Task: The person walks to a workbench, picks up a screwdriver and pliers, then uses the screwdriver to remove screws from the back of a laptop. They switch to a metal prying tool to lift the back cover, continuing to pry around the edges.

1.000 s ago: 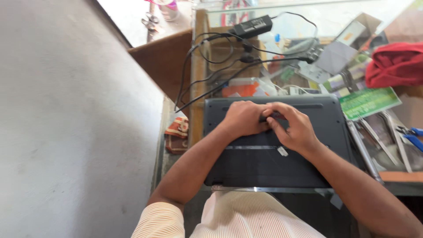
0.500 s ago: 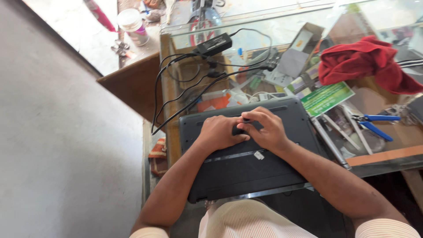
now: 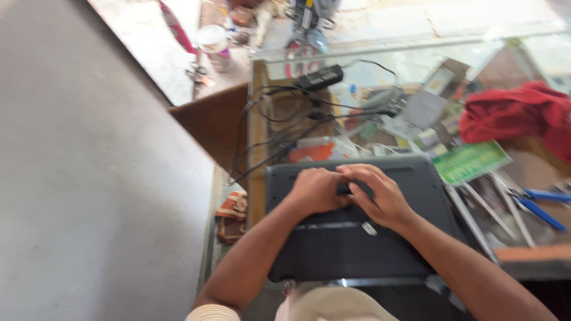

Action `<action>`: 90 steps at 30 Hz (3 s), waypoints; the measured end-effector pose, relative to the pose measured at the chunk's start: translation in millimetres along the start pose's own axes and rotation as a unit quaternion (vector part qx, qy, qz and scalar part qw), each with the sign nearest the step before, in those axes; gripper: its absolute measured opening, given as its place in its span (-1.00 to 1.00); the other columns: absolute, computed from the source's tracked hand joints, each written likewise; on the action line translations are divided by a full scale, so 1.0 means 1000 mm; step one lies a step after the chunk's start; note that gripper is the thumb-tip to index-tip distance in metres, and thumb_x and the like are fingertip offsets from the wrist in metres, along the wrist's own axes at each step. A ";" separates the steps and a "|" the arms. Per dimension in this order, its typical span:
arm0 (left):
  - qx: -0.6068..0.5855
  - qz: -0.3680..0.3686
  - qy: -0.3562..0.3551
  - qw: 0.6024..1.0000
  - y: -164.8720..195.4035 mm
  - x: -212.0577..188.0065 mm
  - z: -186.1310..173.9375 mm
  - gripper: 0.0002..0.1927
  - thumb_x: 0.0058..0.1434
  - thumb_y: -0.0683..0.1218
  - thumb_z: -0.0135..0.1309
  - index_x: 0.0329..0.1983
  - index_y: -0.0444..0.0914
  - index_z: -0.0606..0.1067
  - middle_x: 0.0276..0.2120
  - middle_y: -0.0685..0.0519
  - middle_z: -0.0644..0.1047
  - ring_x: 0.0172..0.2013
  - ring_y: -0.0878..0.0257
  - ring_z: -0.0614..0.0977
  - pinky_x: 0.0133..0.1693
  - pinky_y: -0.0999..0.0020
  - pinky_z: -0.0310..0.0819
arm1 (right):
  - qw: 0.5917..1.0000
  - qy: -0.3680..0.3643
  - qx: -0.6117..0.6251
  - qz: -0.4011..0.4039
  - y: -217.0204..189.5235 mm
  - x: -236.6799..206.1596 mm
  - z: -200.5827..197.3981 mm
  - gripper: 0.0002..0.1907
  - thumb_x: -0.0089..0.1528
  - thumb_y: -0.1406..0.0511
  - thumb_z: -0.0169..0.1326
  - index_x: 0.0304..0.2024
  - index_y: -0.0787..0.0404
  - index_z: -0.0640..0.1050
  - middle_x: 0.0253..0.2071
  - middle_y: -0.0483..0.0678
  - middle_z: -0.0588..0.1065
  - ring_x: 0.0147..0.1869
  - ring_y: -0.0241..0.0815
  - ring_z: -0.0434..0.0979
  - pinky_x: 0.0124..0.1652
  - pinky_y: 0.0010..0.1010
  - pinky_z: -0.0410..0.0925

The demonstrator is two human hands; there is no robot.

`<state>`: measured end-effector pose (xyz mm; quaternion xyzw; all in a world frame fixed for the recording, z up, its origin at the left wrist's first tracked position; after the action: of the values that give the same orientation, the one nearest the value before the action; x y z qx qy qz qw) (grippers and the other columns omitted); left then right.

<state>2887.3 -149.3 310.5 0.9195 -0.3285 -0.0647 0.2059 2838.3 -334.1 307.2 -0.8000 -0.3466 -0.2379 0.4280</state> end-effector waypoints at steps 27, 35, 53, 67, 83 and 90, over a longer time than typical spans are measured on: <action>-0.039 -0.002 -0.021 0.999 -0.003 -0.006 0.005 -0.54 -0.05 0.34 0.33 -0.14 0.08 0.64 -0.34 0.07 0.67 -0.21 0.03 0.68 -0.17 0.06 0.49 | 0.989 0.037 0.112 0.092 0.012 -0.029 -0.008 -0.26 0.50 0.56 -0.01 0.62 0.09 0.03 0.09 0.12 0.52 0.12 -0.12 0.66 0.06 -0.41 0.54; -0.060 0.021 -0.012 0.998 -0.004 -0.010 -0.001 -0.49 -0.09 0.31 0.38 -0.12 0.03 0.65 -0.31 0.09 0.67 -0.18 0.04 0.67 -0.14 0.07 0.47 | 0.986 0.029 0.127 0.100 0.009 -0.028 -0.012 -0.33 0.54 0.56 0.03 0.57 0.14 0.06 0.07 0.08 0.52 0.11 -0.12 0.67 0.05 -0.44 0.56; -0.064 0.032 -0.016 0.997 -0.004 -0.007 0.000 -0.45 -0.12 0.31 0.41 -0.10 0.02 0.65 -0.29 0.07 0.67 -0.15 0.03 0.66 -0.10 0.05 0.46 | 0.995 -0.018 0.062 0.070 0.003 -0.018 -0.011 -0.37 0.49 0.57 0.06 0.54 0.18 0.19 0.06 0.07 0.48 0.11 -0.15 0.65 0.04 -0.46 0.59; -0.057 0.029 -0.021 0.998 -0.003 -0.005 0.001 -0.45 -0.11 0.32 0.40 -0.09 0.02 0.64 -0.27 0.11 0.67 -0.14 0.07 0.67 -0.08 0.07 0.47 | 0.998 -0.010 0.016 0.058 0.000 -0.014 -0.018 -0.54 0.44 0.56 0.17 0.35 0.28 0.40 0.04 0.06 0.51 0.06 -0.16 0.66 -0.02 -0.46 0.60; -0.226 0.110 0.034 0.967 -0.012 0.000 0.012 -0.78 0.26 0.07 0.28 -0.08 -0.05 0.65 -0.69 0.14 0.42 -0.65 0.23 0.44 -0.48 0.26 0.26 | 0.999 -0.002 -0.046 0.004 0.011 -0.015 -0.018 -0.56 0.27 0.28 0.42 0.14 0.22 0.58 -0.04 0.02 0.46 -0.12 -0.20 0.53 -0.15 -0.46 0.46; -0.191 0.087 0.067 0.975 -0.011 0.000 0.017 -0.70 0.08 0.08 0.37 -0.30 -0.16 0.54 -0.68 0.14 0.40 -0.63 0.23 0.48 -0.47 0.23 0.26 | 1.000 -0.011 0.000 0.024 0.006 -0.012 -0.016 -0.48 0.28 0.26 0.42 0.22 0.25 0.52 -0.01 0.04 0.46 0.00 -0.19 0.57 -0.09 -0.51 0.57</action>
<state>2889.1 -147.6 290.7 0.8332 -0.3742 -0.0464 0.4045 2834.0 -354.3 304.0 -0.8107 -0.3319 -0.2184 0.4300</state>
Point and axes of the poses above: each hand's wrist, its own x-axis towards the middle knuckle, its own z-axis out of the palm, y = z × x, the point moved 1 cm from there along x, towards the middle knuckle
